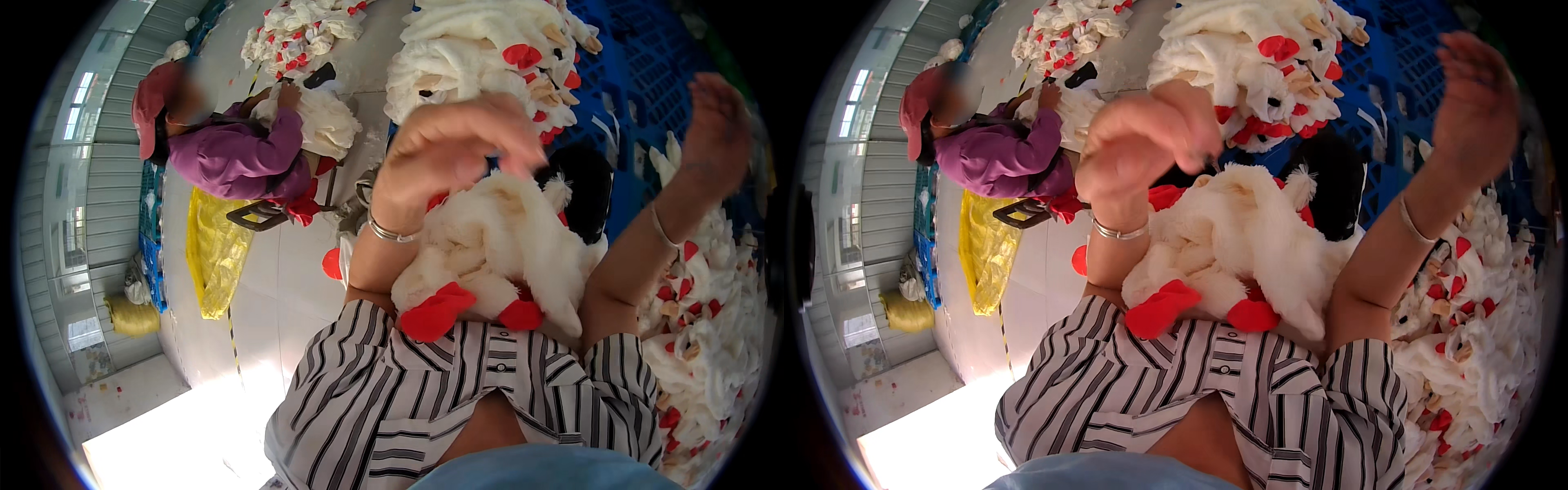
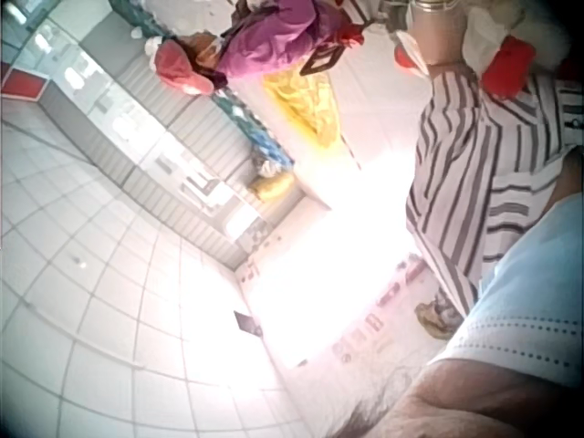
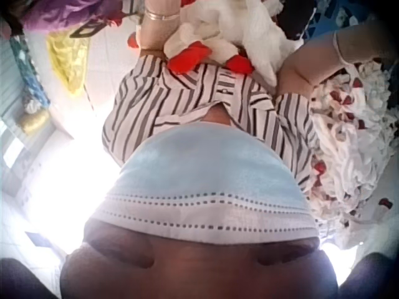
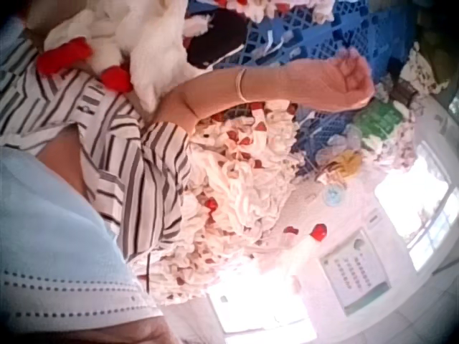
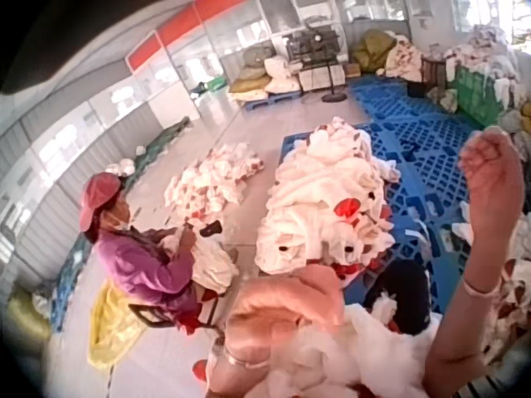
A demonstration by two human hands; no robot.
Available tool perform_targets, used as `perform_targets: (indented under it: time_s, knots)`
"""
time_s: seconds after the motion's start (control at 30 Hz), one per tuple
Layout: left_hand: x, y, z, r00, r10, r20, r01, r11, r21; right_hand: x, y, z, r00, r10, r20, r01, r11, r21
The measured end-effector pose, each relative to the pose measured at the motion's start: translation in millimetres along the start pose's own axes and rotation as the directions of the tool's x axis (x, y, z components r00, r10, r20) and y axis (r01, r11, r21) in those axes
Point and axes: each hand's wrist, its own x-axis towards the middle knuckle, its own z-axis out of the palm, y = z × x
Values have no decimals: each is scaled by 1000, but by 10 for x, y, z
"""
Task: The person assembles white stuffed animal toys by hand, attaching red fabric pieces to the limbs and adjusting the plush bodies. The person works at a table in a factory setting, handling the toys one by one and placing them into a blue crate.
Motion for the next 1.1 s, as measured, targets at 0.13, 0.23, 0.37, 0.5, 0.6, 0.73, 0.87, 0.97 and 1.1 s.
perform_targets:
  time_s: [0.13,0.23,0.37,0.5,0.6,0.73,0.87,0.97,1.1]
  knots:
    - [254,43,1063,936,303,181,-151,806,-573,-654,876,966,627,631,458,-348,752,-560]
    - [189,-15,1458,926,365,95,-245,774,-583,-1137,968,1405,84,749,657,-342,641,-687]
    - [307,39,1443,925,363,112,-225,760,-610,-1801,1245,1409,-15,480,877,-316,830,-460]
    - [280,124,1347,944,308,118,-192,804,-563,-1624,995,1474,-207,670,713,-480,565,-671]
    - [288,192,1346,951,286,119,-183,828,-530,-1636,798,1453,-14,603,798,-623,619,-479]
    - [291,402,1302,962,260,83,-197,874,-445,-1541,497,1587,-209,600,772,-326,701,-634]
    - [286,546,849,975,219,-32,-219,940,-262,-1280,511,1204,105,536,838,-528,744,-409]
    - [144,478,3,963,143,-227,-137,990,43,-928,463,992,511,706,490,-720,663,-205]
    - [-225,12,-679,837,-56,-545,182,967,180,-319,285,1143,832,555,24,-555,832,17]
